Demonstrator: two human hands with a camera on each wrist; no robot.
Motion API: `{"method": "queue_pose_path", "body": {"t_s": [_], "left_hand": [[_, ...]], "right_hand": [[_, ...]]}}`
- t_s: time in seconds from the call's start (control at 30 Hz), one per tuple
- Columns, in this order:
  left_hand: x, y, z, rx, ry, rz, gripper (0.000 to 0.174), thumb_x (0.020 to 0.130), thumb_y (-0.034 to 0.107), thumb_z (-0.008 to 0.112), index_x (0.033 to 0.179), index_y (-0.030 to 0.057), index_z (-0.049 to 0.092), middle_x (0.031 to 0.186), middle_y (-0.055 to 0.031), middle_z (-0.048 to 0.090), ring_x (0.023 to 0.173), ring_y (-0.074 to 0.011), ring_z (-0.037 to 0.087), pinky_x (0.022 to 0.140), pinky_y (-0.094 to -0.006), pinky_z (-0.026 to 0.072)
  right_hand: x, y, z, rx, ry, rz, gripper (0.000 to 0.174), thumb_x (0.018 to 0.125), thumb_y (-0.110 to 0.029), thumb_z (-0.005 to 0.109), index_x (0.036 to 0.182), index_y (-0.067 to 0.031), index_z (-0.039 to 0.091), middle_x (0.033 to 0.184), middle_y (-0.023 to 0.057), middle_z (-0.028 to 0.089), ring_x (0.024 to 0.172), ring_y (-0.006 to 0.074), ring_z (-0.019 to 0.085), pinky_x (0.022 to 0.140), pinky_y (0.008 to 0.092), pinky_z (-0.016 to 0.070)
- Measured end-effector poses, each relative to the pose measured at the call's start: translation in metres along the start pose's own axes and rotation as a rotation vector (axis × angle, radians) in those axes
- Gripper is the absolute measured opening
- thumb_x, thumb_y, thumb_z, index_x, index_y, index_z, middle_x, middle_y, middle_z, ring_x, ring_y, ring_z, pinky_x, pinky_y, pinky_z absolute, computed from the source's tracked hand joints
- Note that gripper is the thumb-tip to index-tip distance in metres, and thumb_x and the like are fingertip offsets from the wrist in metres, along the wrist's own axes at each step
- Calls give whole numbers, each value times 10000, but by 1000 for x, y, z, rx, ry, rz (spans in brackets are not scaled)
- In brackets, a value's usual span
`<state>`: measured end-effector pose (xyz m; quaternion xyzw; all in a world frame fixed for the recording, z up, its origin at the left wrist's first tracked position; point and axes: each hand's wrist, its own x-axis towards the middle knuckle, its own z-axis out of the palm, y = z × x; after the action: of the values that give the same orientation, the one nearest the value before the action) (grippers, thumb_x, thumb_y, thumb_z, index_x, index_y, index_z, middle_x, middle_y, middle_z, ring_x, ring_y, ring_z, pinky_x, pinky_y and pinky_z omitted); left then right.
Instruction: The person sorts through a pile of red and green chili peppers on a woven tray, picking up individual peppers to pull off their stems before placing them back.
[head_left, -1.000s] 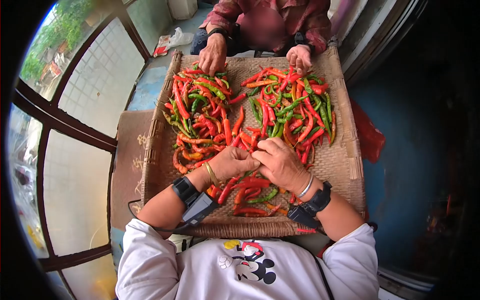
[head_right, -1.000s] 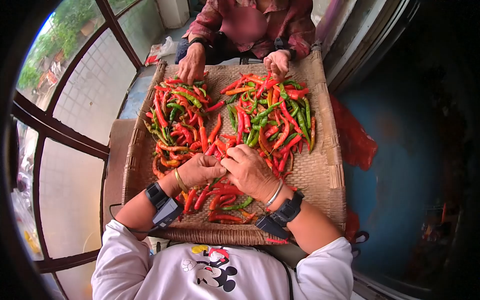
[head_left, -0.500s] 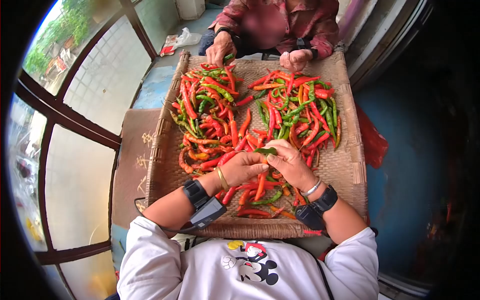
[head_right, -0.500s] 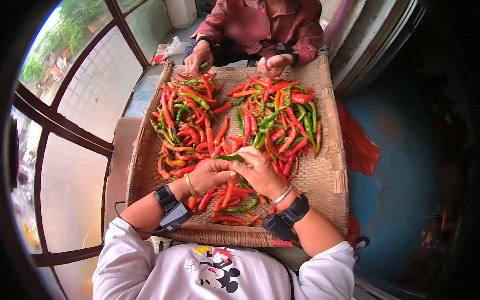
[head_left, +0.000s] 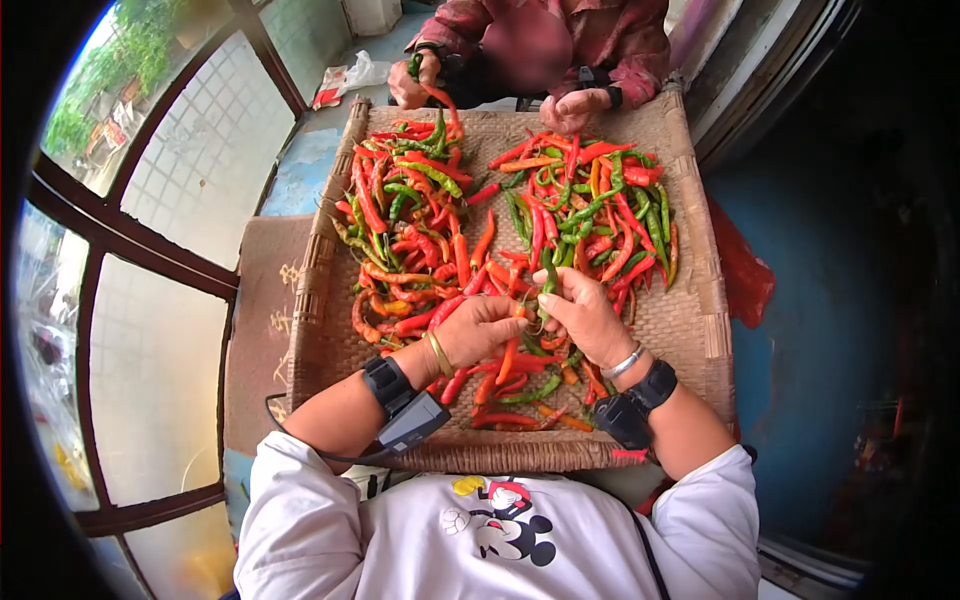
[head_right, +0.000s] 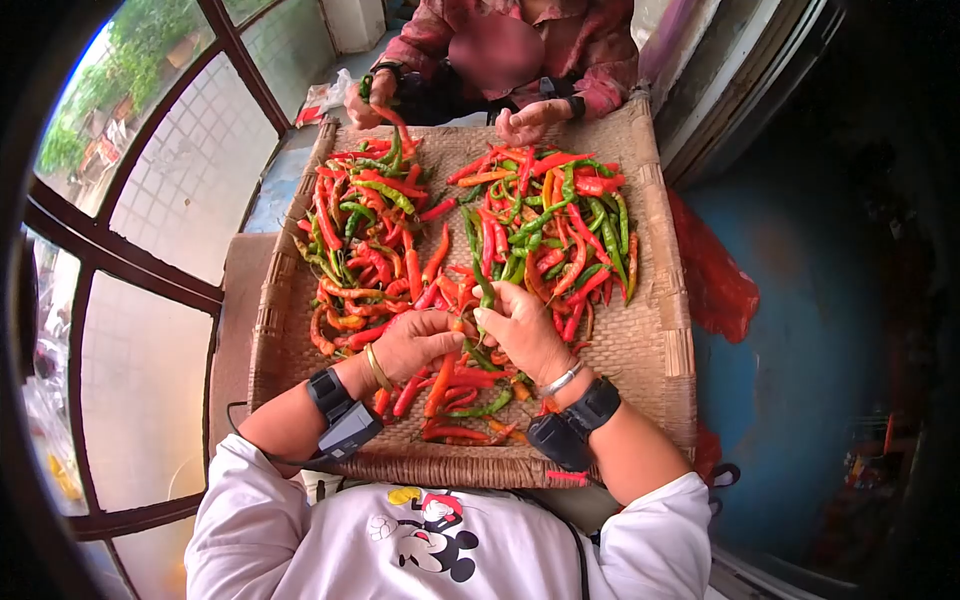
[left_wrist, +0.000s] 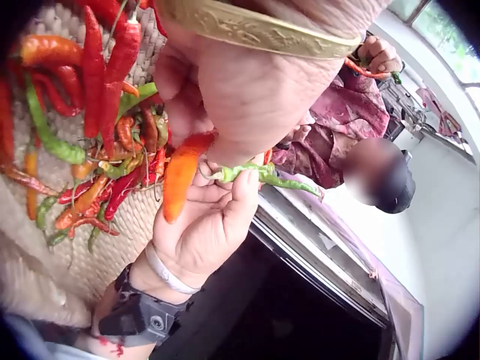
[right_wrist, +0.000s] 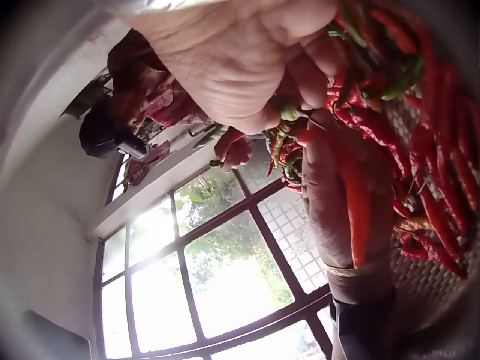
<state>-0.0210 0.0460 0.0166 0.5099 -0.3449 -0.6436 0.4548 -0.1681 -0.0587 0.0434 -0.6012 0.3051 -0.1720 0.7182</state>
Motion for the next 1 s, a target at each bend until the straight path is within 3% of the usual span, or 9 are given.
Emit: {"method": "queue_pose_path", "body": {"t_s": [0.07,0.27,0.43,0.6,0.67,0.73,0.87,0.93,1.0], "left_hand": [[-1,1,-1,-11,17,14,194,880,170,508,1013,47,577,638,48,494,516,-26,419,466,-168,352],[3,3,-4,-52,189,20,173,887,200,500,948,57,575,626,55,488,500,-22,395,445,-161,317],[5,-2,0,-33,139,81,117,844,167,576,885,58,586,649,65,510,555,-16,434,487,-162,344],[6,-11,-3,72,18,21,151,832,186,596,907,55,602,666,67,511,579,-15,436,495,-172,351],[6,-11,-3,111,83,-46,189,846,221,577,907,44,599,671,65,505,583,-20,434,503,-176,356],[7,-13,-5,119,89,-29,202,845,224,576,892,29,596,667,48,521,578,-32,447,502,-192,371],[9,-17,-6,181,112,80,249,858,249,554,862,4,592,649,30,529,577,-48,460,513,-215,395],[7,-13,-1,153,136,87,253,862,252,547,852,4,595,644,31,522,580,-49,456,518,-219,395],[4,-9,2,124,162,94,259,866,255,541,841,3,597,638,33,516,583,-49,452,523,-222,395]], "right_hand": [[1,2,-2,-50,-2,28,208,812,-80,521,1004,-2,511,759,-9,545,597,52,505,525,183,418],[6,6,-12,-26,-20,90,249,857,-177,507,1040,-8,524,772,19,553,639,85,559,509,188,437],[5,8,-11,-57,-14,83,239,861,-223,524,987,-22,560,730,-2,551,598,62,537,509,179,433],[6,3,-10,158,7,131,215,841,-270,559,844,-55,577,617,-10,529,472,48,475,415,178,385],[12,-6,-24,155,100,39,221,841,-277,560,842,-56,560,648,15,552,487,65,491,426,194,405],[16,-21,-38,471,142,-214,249,840,-298,562,882,-53,555,711,37,586,544,73,534,462,202,436],[13,-19,-54,542,265,-119,308,852,-306,539,998,-34,543,773,58,612,627,90,587,505,201,470],[14,-5,-49,303,59,124,284,859,-269,529,1007,-26,541,766,53,609,615,88,583,485,194,463],[9,0,-31,149,-29,190,282,842,-232,552,1028,-20,550,740,29,589,589,74,558,456,182,445]]}}
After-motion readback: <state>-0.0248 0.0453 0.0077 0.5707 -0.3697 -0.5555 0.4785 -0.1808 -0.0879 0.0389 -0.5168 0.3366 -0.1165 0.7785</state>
